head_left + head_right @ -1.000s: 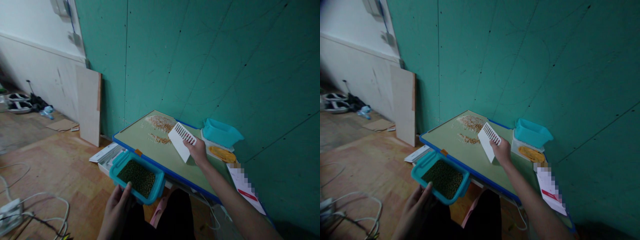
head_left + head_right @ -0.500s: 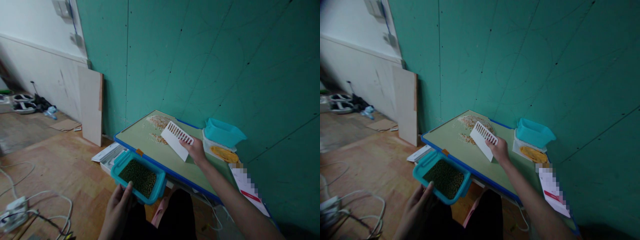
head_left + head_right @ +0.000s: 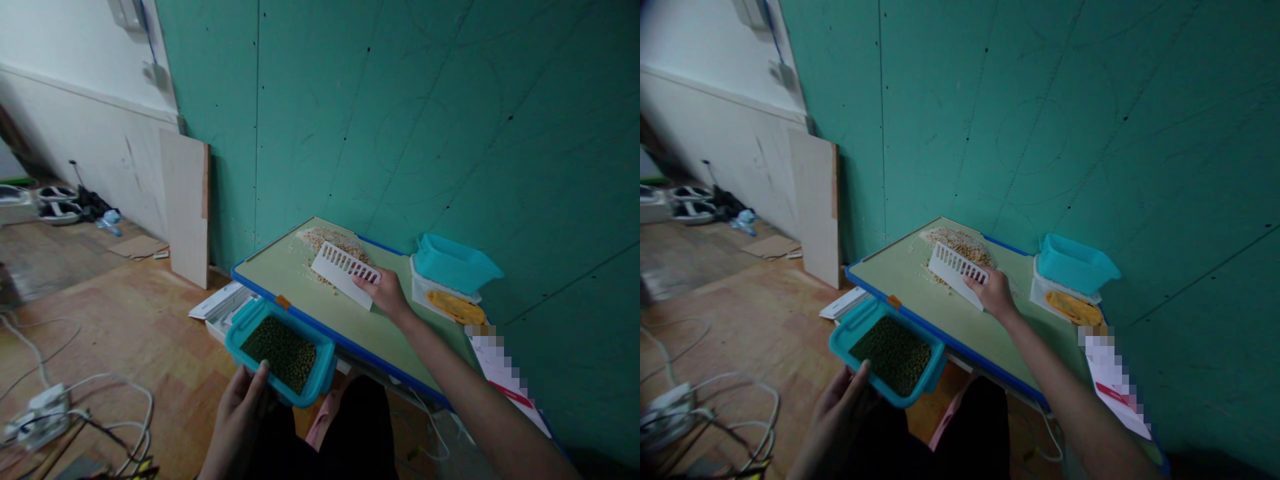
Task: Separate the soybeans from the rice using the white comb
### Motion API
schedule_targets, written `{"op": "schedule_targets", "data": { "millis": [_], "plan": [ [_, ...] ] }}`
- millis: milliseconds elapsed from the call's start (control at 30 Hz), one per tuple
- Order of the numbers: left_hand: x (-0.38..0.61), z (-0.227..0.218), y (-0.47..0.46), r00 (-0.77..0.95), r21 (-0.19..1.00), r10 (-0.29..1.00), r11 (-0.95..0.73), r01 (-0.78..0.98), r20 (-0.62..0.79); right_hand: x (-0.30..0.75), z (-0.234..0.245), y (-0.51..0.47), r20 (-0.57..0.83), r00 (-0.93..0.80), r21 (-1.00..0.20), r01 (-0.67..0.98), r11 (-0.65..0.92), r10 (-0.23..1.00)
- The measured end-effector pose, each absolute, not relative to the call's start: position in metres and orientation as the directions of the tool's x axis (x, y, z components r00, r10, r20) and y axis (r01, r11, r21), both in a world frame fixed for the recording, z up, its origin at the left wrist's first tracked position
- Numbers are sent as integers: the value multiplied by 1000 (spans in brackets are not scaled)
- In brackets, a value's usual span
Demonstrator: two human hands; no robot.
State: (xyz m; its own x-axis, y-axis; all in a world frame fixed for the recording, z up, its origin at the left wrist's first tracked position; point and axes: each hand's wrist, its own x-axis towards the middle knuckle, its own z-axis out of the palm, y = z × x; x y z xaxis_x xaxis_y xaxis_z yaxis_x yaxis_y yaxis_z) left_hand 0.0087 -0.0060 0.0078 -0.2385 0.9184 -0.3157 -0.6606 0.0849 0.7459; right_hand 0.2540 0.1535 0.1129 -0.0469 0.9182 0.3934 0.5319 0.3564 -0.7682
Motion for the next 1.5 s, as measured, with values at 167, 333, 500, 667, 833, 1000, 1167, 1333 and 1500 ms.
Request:
{"op": "schedule_targets", "data": {
  "millis": [167, 333, 500, 667, 833, 1000, 1167, 1333, 1500],
  "plan": [
    [7, 0, -4, -216, 750, 931, 86, -655, -295, 250, 117, 153, 398, -84, -748, 546, 377, 913],
    [5, -6, -3, -178, 728, 940, 96, -679, -290, 247, 116, 151, 388, -103, -763, 522, 382, 916],
    [6, -4, -4, -193, 732, 935, 94, -675, -297, 249, 116, 147, 379, -136, -772, 499, 394, 915],
    [6, -3, -4, -190, 737, 942, 80, -672, -275, 250, 119, 140, 372, -166, -773, 490, 404, 913],
    [5, -9, -1, -168, 726, 949, 85, -682, -268, 251, 121, 135, 362, -180, -775, 488, 402, 915],
    [3, -10, -1, -134, 730, 964, 80, -678, -231, 253, 121, 134, 334, -203, -801, 454, 391, 921],
    [4, -6, -3, -165, 742, 952, 86, -665, -258, 251, 121, 131, 335, -213, -800, 449, 397, 918],
    [5, 1, -3, -171, 753, 950, 91, -652, -263, 247, 122, 124, 320, -223, -808, 444, 388, 921],
    [8, 3, -3, -187, 784, 954, 71, -616, -233, 241, 123, 114, 329, -236, -782, 474, 404, 914]
  ]
}}
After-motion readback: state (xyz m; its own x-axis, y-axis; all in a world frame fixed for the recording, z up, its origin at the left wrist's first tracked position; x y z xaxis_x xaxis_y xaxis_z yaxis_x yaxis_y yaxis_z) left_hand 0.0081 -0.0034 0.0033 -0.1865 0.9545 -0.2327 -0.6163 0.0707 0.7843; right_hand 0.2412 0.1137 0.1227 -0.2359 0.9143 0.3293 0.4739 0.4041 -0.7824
